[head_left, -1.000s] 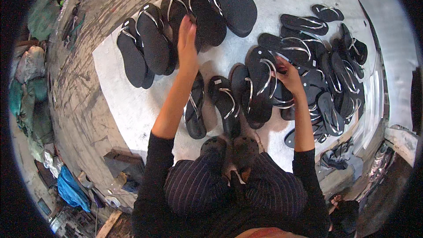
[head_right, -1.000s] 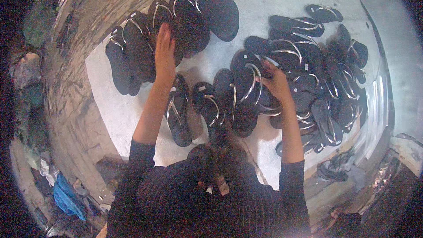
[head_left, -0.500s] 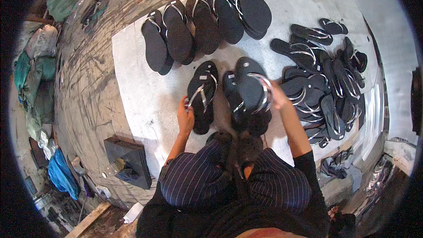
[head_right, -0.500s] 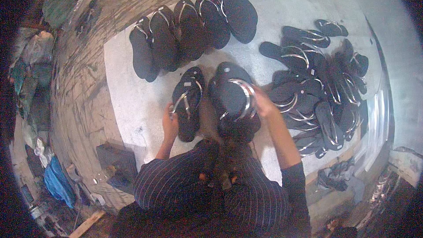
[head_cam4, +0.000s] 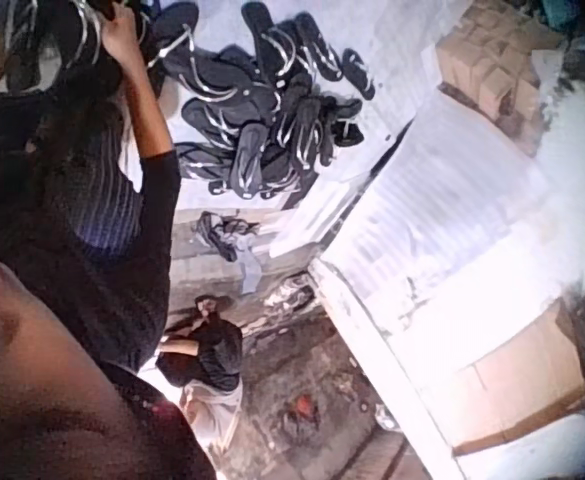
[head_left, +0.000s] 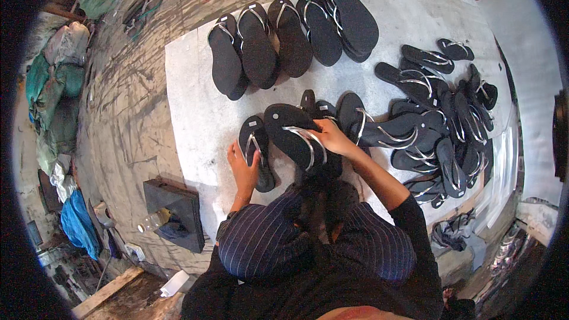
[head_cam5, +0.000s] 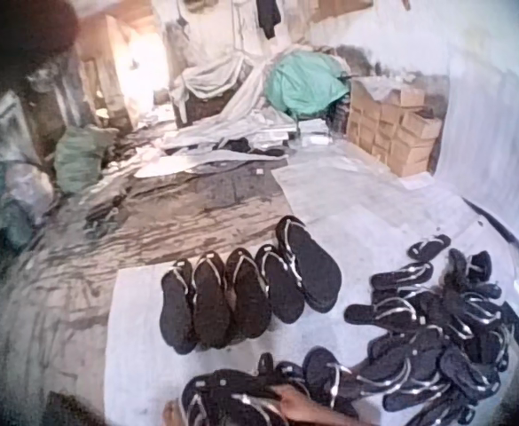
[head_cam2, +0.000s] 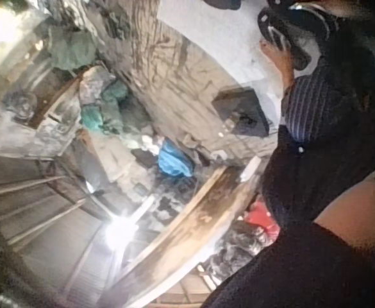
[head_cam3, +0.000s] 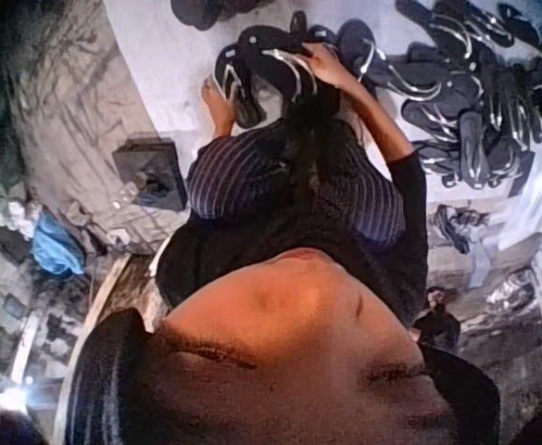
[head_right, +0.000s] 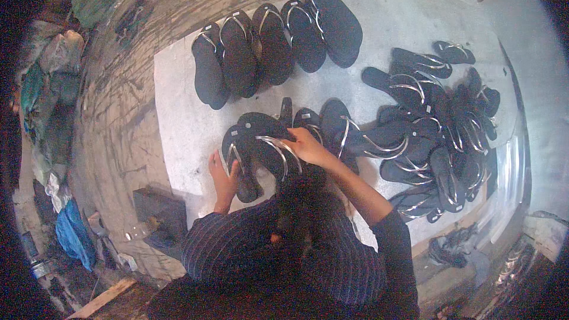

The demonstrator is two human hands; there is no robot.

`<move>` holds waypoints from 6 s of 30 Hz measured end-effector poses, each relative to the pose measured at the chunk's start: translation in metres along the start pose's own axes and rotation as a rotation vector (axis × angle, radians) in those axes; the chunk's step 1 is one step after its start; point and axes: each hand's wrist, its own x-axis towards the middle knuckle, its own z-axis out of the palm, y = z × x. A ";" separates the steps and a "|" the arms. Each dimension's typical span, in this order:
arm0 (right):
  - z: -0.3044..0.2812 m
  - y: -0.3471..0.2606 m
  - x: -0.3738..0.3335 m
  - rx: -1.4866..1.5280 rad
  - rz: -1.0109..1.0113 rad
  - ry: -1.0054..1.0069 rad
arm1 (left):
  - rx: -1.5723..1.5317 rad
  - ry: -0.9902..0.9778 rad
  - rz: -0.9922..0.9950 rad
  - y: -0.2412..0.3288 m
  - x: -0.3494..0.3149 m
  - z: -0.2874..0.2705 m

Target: The person sits on the floor and wipes a black flip-flop with a cloth. They then pick up pairs of flip-flops from a pile and arrange them in neat rows on the floor.

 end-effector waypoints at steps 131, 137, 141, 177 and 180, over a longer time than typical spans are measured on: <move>-0.098 0.000 -0.174 -1.007 0.236 0.556 | -0.476 -0.730 0.393 0.187 0.013 0.091; -0.104 -0.026 -0.201 -0.816 -0.011 0.583 | -0.618 -0.620 0.355 0.177 0.021 0.096; -0.136 -0.040 -0.214 -0.808 -0.006 0.559 | -0.709 -0.587 0.323 0.174 0.047 0.092; -0.053 -0.050 -0.057 -0.384 -0.434 0.356 | -1.692 -1.356 -0.642 0.146 0.046 0.045; -0.079 -0.032 -0.090 -0.516 -0.187 0.552 | -1.670 -1.422 -0.724 0.110 0.045 0.044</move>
